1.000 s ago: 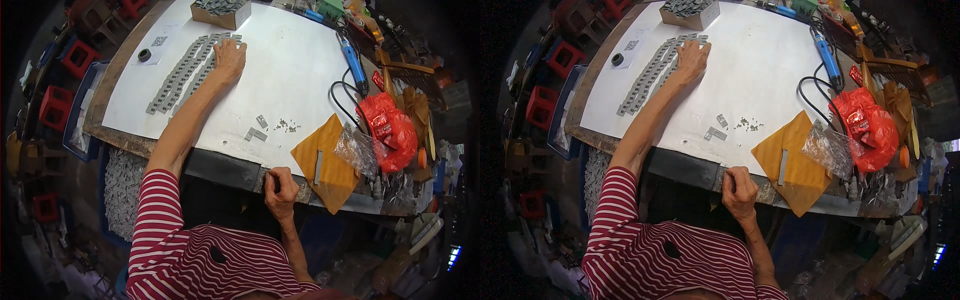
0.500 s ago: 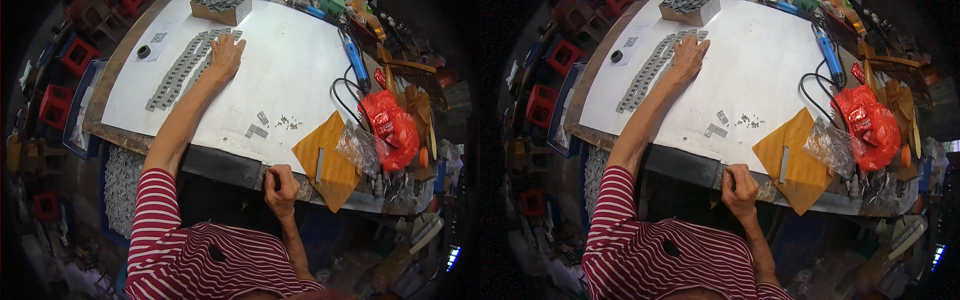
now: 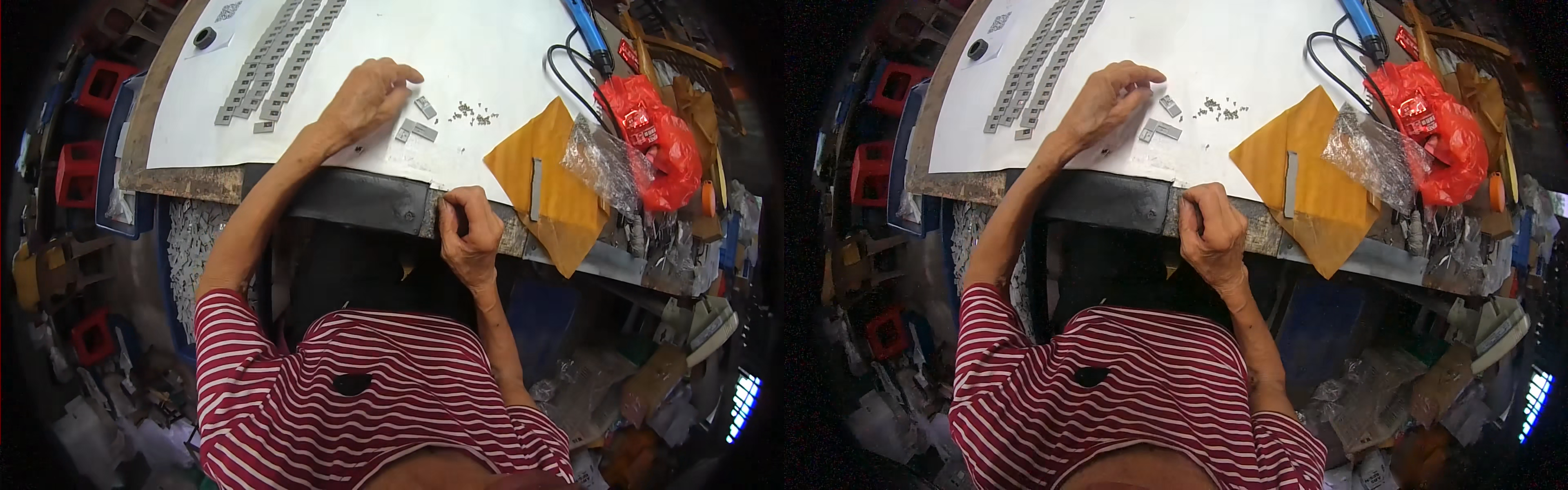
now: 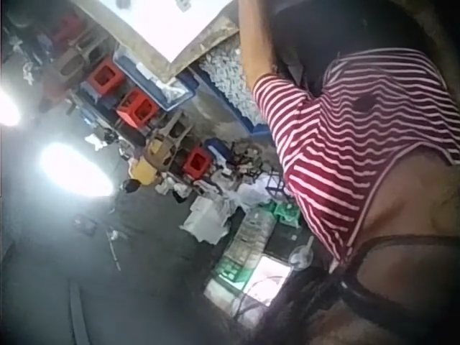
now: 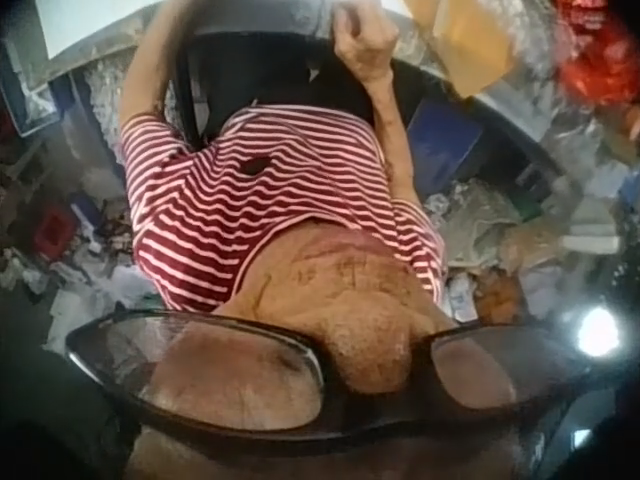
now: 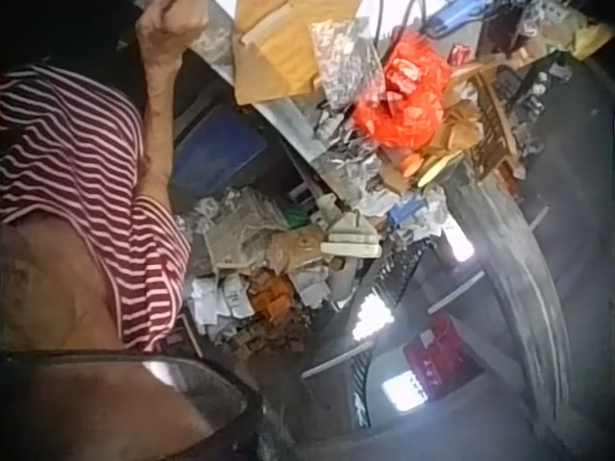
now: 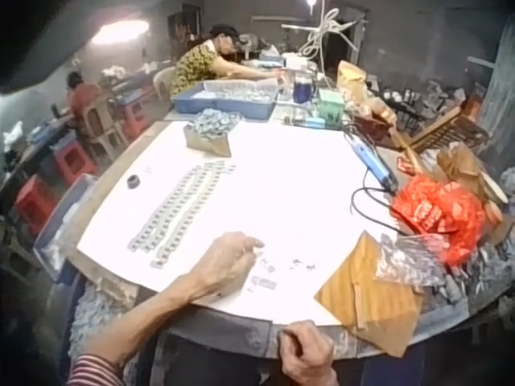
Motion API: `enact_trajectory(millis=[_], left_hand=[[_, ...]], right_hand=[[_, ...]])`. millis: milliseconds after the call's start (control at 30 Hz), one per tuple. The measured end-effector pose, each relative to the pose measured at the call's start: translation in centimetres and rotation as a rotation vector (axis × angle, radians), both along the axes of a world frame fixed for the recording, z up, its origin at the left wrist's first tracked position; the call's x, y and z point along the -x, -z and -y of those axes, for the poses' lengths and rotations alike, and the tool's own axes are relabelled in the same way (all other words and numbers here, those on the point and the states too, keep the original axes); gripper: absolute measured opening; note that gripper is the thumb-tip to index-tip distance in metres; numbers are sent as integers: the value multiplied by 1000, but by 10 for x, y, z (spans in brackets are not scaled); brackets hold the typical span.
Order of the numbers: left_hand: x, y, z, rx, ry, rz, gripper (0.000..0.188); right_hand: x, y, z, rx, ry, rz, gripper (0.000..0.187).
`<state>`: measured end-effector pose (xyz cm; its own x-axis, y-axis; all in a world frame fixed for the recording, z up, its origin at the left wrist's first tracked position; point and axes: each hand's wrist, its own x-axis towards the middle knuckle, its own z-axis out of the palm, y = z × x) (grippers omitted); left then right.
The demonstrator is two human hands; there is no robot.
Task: Assembling small electronic or hardware components by inserting metal pins into plastic bases.
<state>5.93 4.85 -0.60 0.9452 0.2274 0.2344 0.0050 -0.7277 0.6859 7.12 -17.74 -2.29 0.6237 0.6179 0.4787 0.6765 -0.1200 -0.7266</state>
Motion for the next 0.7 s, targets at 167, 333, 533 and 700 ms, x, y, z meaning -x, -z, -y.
enact_trajectory(millis=[167, 333, 533, 700], left_hand=[[-4, 9, 14, -82, 4, 1, 21], [-7, 15, 14, -72, -11, 105, 11], [-5, 8, 15, -5, 26, 46, 10], [0, 9, 14, 2, 45, 97, 7]], right_hand=[[1, 0, 4, -3, 5, -4, 12], [2, -2, 4, -22, -30, -14, 11], [1, -18, 23, -31, -28, -136, 5], [-25, -51, 55, 176, 13, -118, 4]])
